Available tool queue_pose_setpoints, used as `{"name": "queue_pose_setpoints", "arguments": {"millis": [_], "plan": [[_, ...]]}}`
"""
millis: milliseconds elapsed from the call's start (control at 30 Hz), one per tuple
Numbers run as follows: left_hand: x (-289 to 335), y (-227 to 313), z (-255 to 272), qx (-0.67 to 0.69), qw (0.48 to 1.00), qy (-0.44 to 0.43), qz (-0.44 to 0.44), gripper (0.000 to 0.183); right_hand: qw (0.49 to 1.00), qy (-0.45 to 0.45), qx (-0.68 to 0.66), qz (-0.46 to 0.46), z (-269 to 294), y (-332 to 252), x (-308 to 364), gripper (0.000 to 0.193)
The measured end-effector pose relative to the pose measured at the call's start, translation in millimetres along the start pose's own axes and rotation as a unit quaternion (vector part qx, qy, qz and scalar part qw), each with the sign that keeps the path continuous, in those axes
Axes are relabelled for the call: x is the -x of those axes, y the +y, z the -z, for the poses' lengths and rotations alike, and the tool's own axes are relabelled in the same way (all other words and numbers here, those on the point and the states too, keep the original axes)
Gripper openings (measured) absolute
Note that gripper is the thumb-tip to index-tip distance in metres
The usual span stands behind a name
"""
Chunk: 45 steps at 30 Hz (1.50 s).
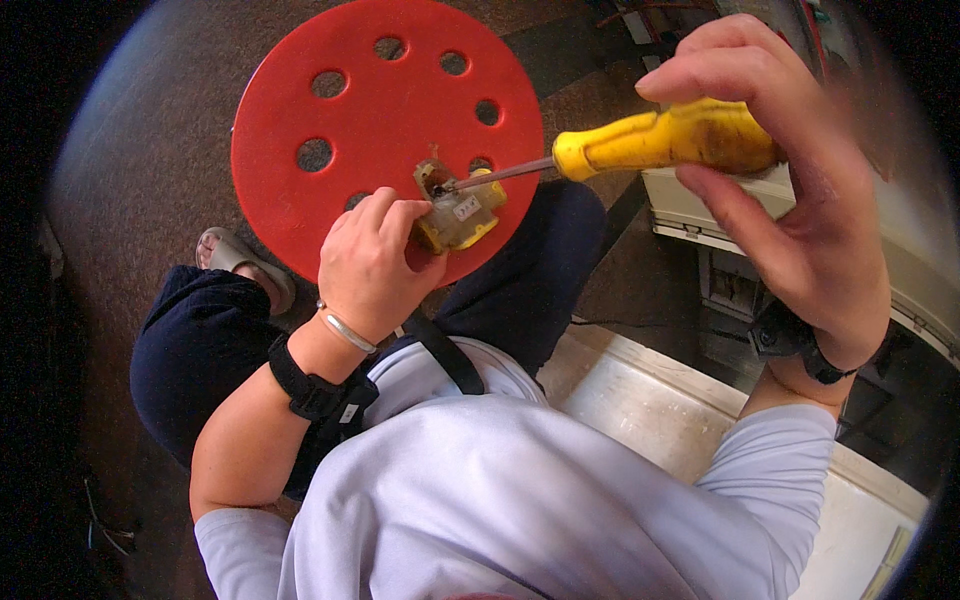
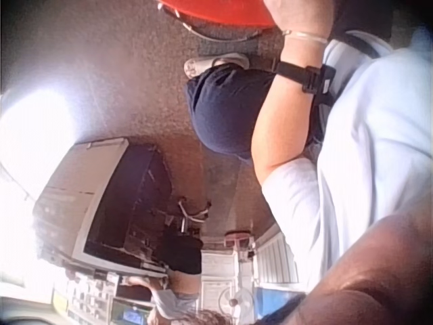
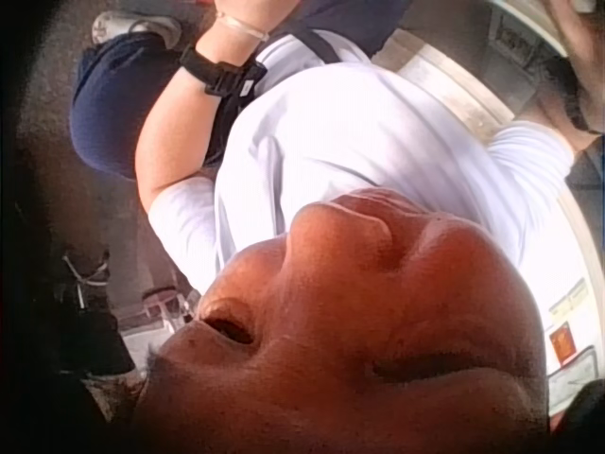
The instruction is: The person uses a screwdriver to loosen or tighten screws on a yellow electrical outlet while holding it against a red perforated disk.
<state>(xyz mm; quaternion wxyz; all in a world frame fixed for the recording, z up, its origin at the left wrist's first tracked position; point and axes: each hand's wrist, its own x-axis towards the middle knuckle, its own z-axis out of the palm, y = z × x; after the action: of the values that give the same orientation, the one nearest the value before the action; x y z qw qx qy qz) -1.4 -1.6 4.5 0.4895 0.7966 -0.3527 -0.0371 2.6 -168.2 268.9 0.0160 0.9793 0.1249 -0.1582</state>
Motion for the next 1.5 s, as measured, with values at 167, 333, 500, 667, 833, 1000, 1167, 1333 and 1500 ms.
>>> {"name": "queue_pose_setpoints", "arguments": {"millis": [167,333,500,667,833,1000,1167,1333,1500], "plan": [[0.4,-1.3,-0.3,-0.002,1.0,0.003,0.0,0.035,0.999,-0.003,0.011,-0.051,-2.7,-2.9,0.7,0.034],[-0.3,-1.1,-0.6,-0.002,1.0,-0.002,0.001,0.035,0.999,0.022,-0.03,-0.04,-4.7,-8.4,2.5,0.045],[0.0,-2.2,-0.7,-0.002,1.0,0.007,-0.002,0.035,0.998,-0.012,-0.045,-0.048,-1.1,0.1,8.4,0.044],[-0.1,-2.3,-2.0,0.004,1.0,0.01,-0.007,0.035,1.0,-0.021,-0.003,-0.001,1.0,-6.0,4.0,0.037],[-0.1,-2.3,-1.7,-0.008,1.0,0.009,-0.001,0.035,0.997,0.011,-0.009,-0.08,-5.5,-7.5,3.7,0.04],[-0.2,-2.2,-1.9,-0.005,1.0,0.012,-0.004,0.034,0.999,0.048,0.003,-0.02,-6.6,-0.7,4.9,0.039],[-0.8,-2.0,-2.3,-0.006,1.0,0.012,-0.006,0.034,0.999,0.022,-0.032,-0.014,-6.6,7.0,6.9,0.037],[-0.9,-1.7,-1.1,-0.011,1.0,0.004,0.004,0.034,0.999,0.028,-0.014,-0.037,-10.4,7.0,7.8,0.033],[-1.2,-3.5,-2.9,-0.005,1.0,0.004,-0.002,0.034,0.999,0.044,-0.01,-0.002,-12.4,0.9,2.9,0.03]]}}
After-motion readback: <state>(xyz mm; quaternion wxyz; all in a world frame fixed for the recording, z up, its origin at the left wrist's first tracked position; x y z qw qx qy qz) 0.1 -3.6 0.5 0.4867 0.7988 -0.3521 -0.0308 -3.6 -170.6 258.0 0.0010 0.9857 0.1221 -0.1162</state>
